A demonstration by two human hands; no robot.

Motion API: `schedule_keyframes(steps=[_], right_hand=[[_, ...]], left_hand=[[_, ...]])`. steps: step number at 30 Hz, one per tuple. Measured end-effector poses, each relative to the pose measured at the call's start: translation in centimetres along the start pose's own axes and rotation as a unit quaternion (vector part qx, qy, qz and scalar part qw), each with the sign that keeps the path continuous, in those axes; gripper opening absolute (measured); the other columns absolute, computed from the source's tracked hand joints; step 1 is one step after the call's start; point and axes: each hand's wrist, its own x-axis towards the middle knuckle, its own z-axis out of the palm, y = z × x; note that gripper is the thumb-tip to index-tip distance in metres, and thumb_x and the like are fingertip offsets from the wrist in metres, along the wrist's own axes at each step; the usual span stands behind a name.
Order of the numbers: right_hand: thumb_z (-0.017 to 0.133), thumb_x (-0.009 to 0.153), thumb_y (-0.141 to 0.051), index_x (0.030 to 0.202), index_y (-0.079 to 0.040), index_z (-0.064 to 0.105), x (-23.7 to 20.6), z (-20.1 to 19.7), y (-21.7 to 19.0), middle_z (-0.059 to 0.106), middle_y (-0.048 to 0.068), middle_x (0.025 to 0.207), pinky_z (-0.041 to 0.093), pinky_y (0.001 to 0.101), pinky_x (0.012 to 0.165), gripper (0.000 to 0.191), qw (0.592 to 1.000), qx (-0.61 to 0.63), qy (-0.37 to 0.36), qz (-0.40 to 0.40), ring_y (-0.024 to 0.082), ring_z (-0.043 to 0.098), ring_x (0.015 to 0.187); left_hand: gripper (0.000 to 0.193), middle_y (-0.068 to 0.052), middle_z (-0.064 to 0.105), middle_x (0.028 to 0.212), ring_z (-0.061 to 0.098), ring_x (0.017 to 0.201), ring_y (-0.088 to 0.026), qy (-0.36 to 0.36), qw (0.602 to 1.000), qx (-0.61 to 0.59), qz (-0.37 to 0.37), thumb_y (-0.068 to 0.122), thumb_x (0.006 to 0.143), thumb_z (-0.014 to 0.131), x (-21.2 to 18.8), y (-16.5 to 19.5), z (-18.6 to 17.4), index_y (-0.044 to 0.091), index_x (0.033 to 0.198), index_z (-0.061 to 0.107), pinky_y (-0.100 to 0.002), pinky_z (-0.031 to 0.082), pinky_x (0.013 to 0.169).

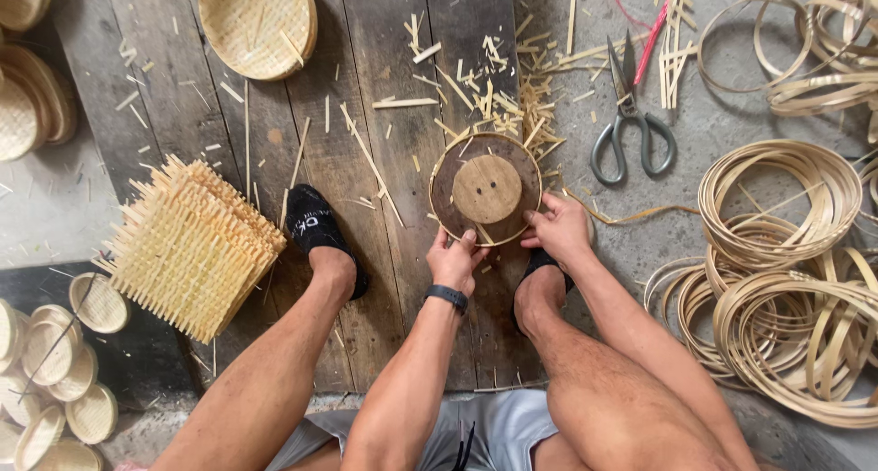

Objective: The person assembles small round bamboo bowls by placing a circular bamboo ring over a square woven mat, pressing it into shape with a wooden block, and trimming the excess mat with shears. The process is repeated for multiple units.

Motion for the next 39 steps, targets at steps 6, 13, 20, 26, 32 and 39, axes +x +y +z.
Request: schedule_keyframes(steps=[6, 13, 20, 26, 32, 39], right_hand=[[0.082, 0.090, -0.029, 0.157, -0.001, 0.029, -2.0, -1.0, -3.9, 0.054, 0.025, 0.140, 0.057, 0.0469, 0.096, 0.090, 0.968, -0.160, 0.022, -0.192, 0.034, 0.062, 0.123], [0.089, 0.067, -0.036, 0.146, -0.001, 0.031, -3.3, 3.1, -9.0, 0.057, 0.022, 0.128, 0.061, 0.0453, 0.089, 0.104, 0.984, -0.108, -0.032, -0.136, 0.030, 0.065, 0.112], [0.083, 0.069, -0.040, 0.144, 0.002, 0.027, -2.4, 2.9, -6.9, 0.058, 0.023, 0.116, 0.066, 0.0428, 0.071, 0.102, 0.990, 0.088, -0.096, -0.053, 0.032, 0.068, 0.095], [0.071, 0.083, -0.063, 0.148, 0.008, 0.044, -2.6, -1.8, -5.5, 0.059, 0.025, 0.132, 0.066, 0.0514, 0.083, 0.099, 0.915, 0.295, -0.269, -0.061, 0.036, 0.067, 0.113], [0.072, 0.087, -0.064, 0.156, -0.005, 0.040, -4.4, -3.6, -4.3, 0.055, 0.020, 0.142, 0.058, 0.0558, 0.080, 0.096, 0.879, 0.395, -0.242, -0.109, 0.038, 0.063, 0.121], [0.071, 0.087, -0.057, 0.152, -0.009, 0.044, -4.0, -2.8, -0.5, 0.055, 0.012, 0.145, 0.044, 0.0567, 0.108, 0.085, 0.867, 0.445, -0.218, -0.054, 0.034, 0.054, 0.132]], left_hand=[[0.064, -0.012, 0.075, 0.106, 0.066, 0.078, -0.016, -0.134, 0.935, 0.292, 0.152, 0.001, 0.090, 0.068, -2.1, 9.5, -2.7, 0.012, 0.151, 0.054, -0.030, 0.057, 0.064], [0.049, -0.019, 0.059, 0.117, 0.062, 0.105, -0.020, -0.162, 0.816, 0.279, 0.479, 0.030, 0.109, 0.063, -6.3, 10.6, 2.7, 0.007, 0.153, 0.058, -0.033, 0.057, 0.092], [0.062, -0.017, 0.073, 0.122, 0.071, 0.110, -0.020, -0.112, 0.841, 0.237, 0.473, 0.056, 0.107, 0.047, -4.8, 8.7, 4.1, 0.007, 0.142, 0.060, -0.032, 0.059, 0.087], [0.074, -0.012, 0.057, 0.062, 0.052, 0.059, -0.022, 0.050, 0.877, 0.355, 0.321, 0.067, 0.105, 0.044, 5.3, 12.2, -1.1, 0.001, 0.095, 0.075, -0.037, 0.044, 0.052], [0.059, -0.003, 0.058, 0.068, 0.053, 0.068, -0.016, 0.037, 0.864, 0.349, 0.360, 0.060, 0.100, 0.056, 10.5, 16.1, -4.2, 0.006, 0.089, 0.074, -0.038, 0.048, 0.064], [0.055, -0.015, 0.053, 0.153, 0.042, 0.149, -0.031, 0.078, 0.604, 0.589, 0.531, 0.046, 0.095, 0.066, 5.9, 11.6, 2.0, 0.011, 0.137, 0.057, -0.051, 0.031, 0.126]])
